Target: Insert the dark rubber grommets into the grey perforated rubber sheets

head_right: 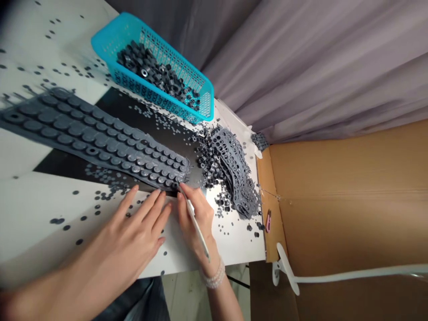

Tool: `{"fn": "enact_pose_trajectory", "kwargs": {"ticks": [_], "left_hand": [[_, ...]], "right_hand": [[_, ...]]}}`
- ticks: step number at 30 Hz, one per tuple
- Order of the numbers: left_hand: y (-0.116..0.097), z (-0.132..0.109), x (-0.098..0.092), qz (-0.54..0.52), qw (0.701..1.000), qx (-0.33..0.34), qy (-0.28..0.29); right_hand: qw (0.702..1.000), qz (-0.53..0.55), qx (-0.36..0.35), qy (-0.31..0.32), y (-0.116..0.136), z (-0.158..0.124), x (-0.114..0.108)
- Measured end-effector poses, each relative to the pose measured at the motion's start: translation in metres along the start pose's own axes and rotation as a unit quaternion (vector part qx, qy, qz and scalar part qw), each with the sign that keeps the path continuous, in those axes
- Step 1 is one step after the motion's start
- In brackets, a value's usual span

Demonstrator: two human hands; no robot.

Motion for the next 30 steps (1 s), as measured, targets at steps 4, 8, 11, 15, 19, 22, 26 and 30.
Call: {"fn": "enact_pose_trajectory", "kwargs": {"ticks": [4,8,11,15,19,22,26,30], "left_hand": [[0.004,-0.005,-0.008,0.002,0.999,-0.026,-0.028],[0.004,-0.004,0.002,0.025,0.997,-0.066,-0.026],[0.005,-0.002,0.008,0.033,0.998,-0.059,-0.011],[0.010,-0.002,0.012,0.036,0.996,-0.082,0.003],[0.012,-0.003,0.013,0.034,0.995,-0.091,0.008],[0.012,-0.004,0.014,0.038,0.995,-0.091,0.017],[0.012,-0.005,0.013,0.033,0.995,-0.091,0.024],[0.011,-0.003,0.008,0.019,0.996,-0.088,0.028]], "right_hand": [[0.995,-0.016,-0.093,-0.028,0.004,0.000,-0.005],[0.986,-0.050,-0.162,-0.012,0.005,0.003,-0.004],[0.981,-0.069,-0.184,-0.007,0.003,0.004,-0.001],[0.977,-0.085,-0.197,-0.004,0.001,0.003,0.003],[0.976,-0.082,-0.200,-0.007,0.001,0.003,0.005],[0.979,-0.078,-0.190,0.003,0.000,0.002,0.006],[0.983,-0.069,-0.170,0.028,-0.002,-0.001,0.009],[0.980,-0.068,-0.178,0.064,0.002,-0.003,0.010]]}}
Point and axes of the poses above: each hand's wrist, its own z-axis towards the middle knuckle, its own x-axis out of the palm, y = z × x, the point moved 1 cm from there along z, towards the middle knuckle, and after that the axes turned 10 degrees about -z, right-handed, at the moved point
